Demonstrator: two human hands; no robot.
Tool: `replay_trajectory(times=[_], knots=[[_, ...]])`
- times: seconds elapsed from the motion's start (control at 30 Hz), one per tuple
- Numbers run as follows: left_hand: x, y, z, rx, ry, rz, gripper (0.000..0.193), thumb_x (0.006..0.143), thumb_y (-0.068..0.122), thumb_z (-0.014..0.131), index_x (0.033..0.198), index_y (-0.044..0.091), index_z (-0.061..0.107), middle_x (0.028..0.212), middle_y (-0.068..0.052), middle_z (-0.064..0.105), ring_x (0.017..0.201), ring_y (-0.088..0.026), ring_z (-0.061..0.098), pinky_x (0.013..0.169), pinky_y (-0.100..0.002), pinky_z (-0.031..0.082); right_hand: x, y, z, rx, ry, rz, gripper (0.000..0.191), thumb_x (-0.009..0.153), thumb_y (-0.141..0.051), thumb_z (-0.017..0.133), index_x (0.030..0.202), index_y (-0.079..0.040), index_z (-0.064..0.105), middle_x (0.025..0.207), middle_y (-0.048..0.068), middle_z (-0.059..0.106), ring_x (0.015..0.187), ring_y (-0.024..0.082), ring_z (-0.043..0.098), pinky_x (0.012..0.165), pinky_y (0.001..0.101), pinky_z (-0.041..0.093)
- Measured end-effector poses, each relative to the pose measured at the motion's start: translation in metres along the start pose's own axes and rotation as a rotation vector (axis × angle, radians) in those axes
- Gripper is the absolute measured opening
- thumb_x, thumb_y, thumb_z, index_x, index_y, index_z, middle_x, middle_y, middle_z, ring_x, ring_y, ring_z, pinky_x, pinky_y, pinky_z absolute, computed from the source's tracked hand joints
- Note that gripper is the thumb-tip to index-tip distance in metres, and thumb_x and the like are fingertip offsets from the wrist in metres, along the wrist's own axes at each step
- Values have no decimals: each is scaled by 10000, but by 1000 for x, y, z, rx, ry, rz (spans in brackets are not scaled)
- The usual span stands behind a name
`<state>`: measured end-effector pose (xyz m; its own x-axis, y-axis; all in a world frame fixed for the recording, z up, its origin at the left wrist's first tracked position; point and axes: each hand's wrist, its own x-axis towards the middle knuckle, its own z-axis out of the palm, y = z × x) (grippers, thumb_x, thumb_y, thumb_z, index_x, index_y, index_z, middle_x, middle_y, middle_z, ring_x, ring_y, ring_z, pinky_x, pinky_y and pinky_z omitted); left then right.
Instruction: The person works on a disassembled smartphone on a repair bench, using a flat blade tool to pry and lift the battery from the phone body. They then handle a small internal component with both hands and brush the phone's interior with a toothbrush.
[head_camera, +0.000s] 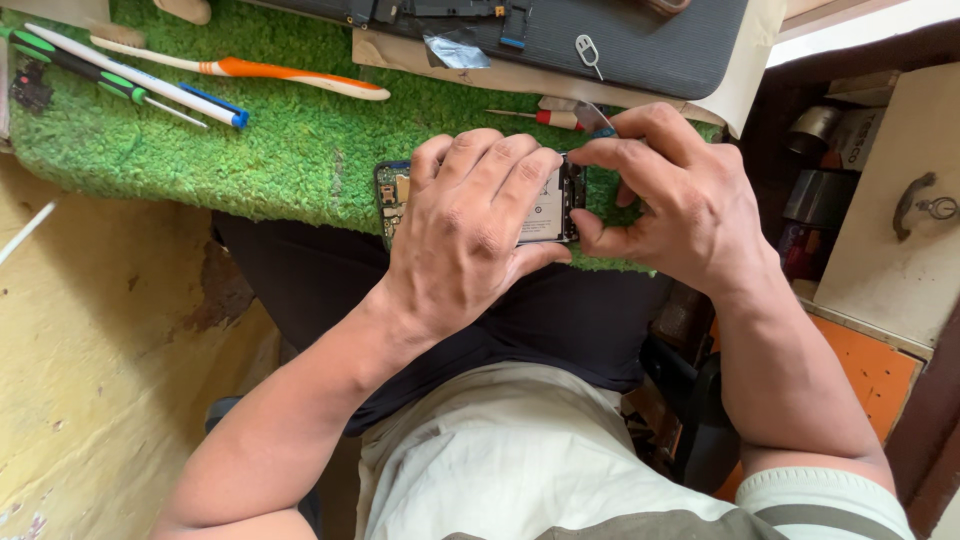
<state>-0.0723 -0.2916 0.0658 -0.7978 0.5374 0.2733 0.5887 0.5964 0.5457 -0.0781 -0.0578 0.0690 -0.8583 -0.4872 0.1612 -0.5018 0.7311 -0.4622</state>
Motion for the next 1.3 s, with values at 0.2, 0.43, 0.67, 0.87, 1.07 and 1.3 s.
replay_trajectory(times=[0.2,0.43,0.67,0.87,1.07,1.3], knots=[[2,-5,-3,-10,-19,31,823,675,357,954,1342,28,600,1308,-115,633,1243,-294,565,1091,-468,370,-5,3,4,-17,49,-10,432,806,-212,920,1173,-104,721,1136,68,609,749,128,685,684,273,588],[3,-6,-4,4,-30,50,825,676,381,950,1334,24,602,1304,-119,633,1243,-300,563,1096,-465,370,-6,3,7,-47,129,-85,426,826,-220,960,1156,-90,725,1131,76,628,754,149,684,670,286,571],[2,-8,-4,-10,-35,65,814,683,380,949,1337,33,609,1300,-112,633,1241,-291,567,1096,-462,369,-6,5,-4,90,51,-31,438,819,-199,954,1181,-113,723,1142,87,622,867,150,705,756,283,608],[4,-8,-5,6,-41,73,805,683,379,947,1326,23,619,1297,-115,634,1247,-299,563,1099,-462,369,-6,10,-6,174,48,-24,377,801,-110,944,1120,-100,742,1125,99,659,885,175,702,719,279,589],[3,-9,-5,7,-50,77,778,683,379,943,1306,24,641,1294,-115,639,1248,-298,562,1102,-463,369,-10,19,-8,273,68,-9,243,861,40,870,1027,-75,735,1104,100,695,860,161,720,705,265,581],[8,-10,-8,12,-43,99,772,686,387,944,1300,23,650,1295,-115,645,1252,-297,563,1103,-461,368,-7,16,-10,346,167,-77,197,834,63,827,934,-25,681,997,119,668,847,209,694,718,327,570]])
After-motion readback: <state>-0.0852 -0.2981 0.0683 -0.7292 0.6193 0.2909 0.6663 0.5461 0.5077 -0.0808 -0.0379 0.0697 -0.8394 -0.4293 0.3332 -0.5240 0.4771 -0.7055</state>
